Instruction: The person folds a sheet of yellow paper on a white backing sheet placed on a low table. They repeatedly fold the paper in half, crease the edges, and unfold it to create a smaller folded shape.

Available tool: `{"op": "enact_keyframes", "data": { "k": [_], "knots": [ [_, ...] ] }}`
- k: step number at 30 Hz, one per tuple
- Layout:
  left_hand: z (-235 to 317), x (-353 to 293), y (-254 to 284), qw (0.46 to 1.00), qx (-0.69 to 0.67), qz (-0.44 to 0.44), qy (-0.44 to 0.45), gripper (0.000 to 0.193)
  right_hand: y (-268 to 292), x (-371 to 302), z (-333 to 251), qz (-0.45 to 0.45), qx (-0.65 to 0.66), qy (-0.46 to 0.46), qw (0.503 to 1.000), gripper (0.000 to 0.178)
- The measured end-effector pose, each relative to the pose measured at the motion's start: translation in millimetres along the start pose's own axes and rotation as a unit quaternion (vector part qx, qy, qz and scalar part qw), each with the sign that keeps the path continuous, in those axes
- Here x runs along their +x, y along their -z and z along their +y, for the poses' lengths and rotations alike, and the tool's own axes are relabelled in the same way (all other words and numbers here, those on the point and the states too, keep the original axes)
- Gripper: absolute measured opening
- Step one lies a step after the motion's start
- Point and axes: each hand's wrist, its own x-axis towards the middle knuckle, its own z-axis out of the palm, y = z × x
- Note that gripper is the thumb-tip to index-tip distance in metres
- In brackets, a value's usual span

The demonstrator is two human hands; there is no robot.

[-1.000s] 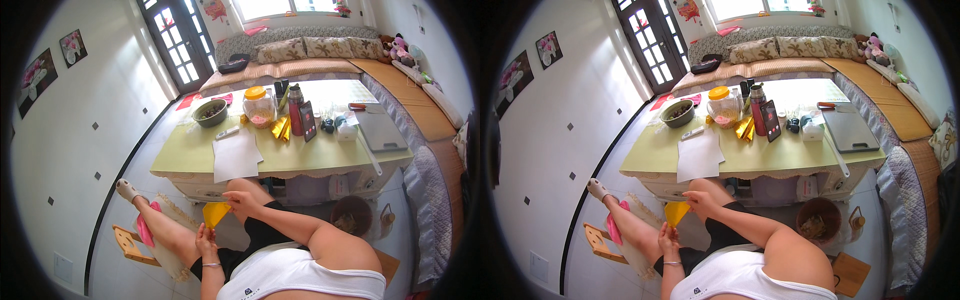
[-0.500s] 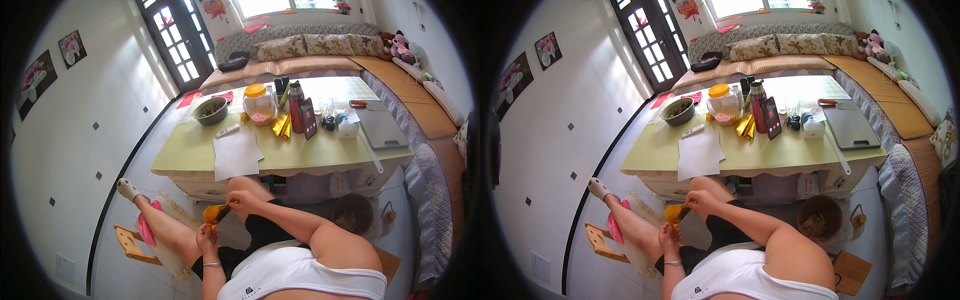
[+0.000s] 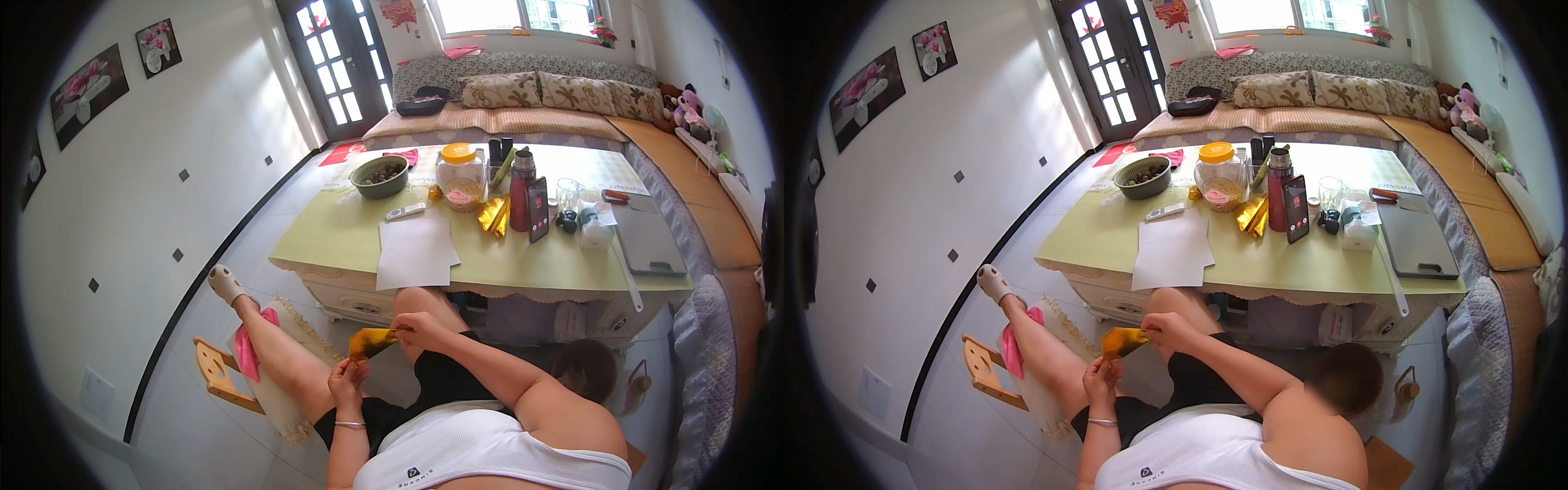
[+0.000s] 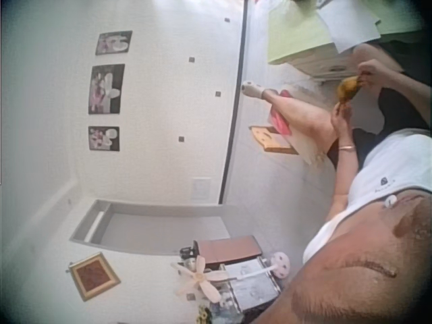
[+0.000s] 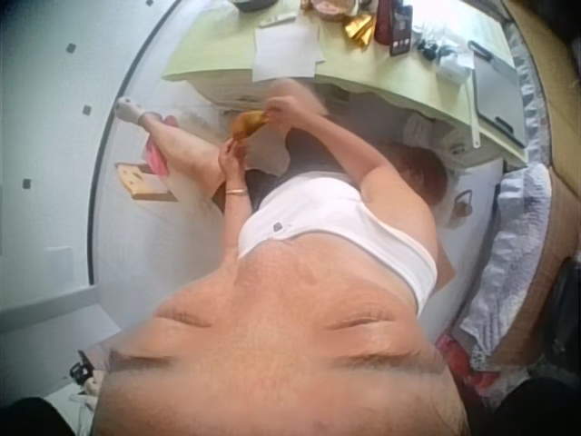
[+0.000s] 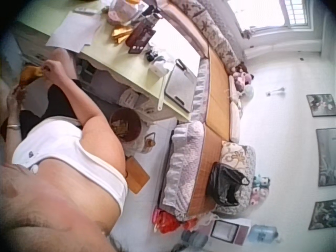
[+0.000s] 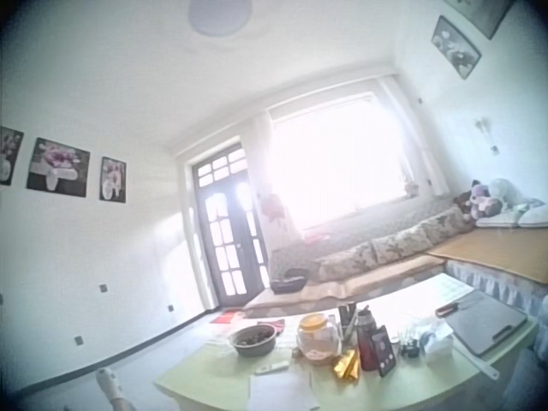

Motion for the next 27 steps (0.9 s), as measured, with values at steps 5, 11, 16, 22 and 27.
{"op": "enact_keyframes", "data": {
  "k": [5,11,16,22,27],
  "knots": [
    [0,2,-2,1.000,0.004,0.007,-0.003,0.014,-1,2,11,-0.001,0.038,-0.007,0.999,0.013],
    [1,0,0,1.000,0.005,-0.016,-0.012,0.012,1,-1,4,0.011,0.018,0.006,1.000,0.012],
    [4,-4,-6,0.999,-0.002,-0.043,-0.017,0.010,1,-3,3,0.017,0.059,-0.007,0.998,0.011],
    [4,-6,-7,0.999,0.027,-0.037,-0.030,0.009,-4,-6,-4,0.053,0.021,0.022,0.998,0.010],
    [6,-7,-12,0.999,0.024,-0.027,-0.031,0.013,-4,-7,0,0.062,0.040,0.025,0.997,0.010]
  ]
}}
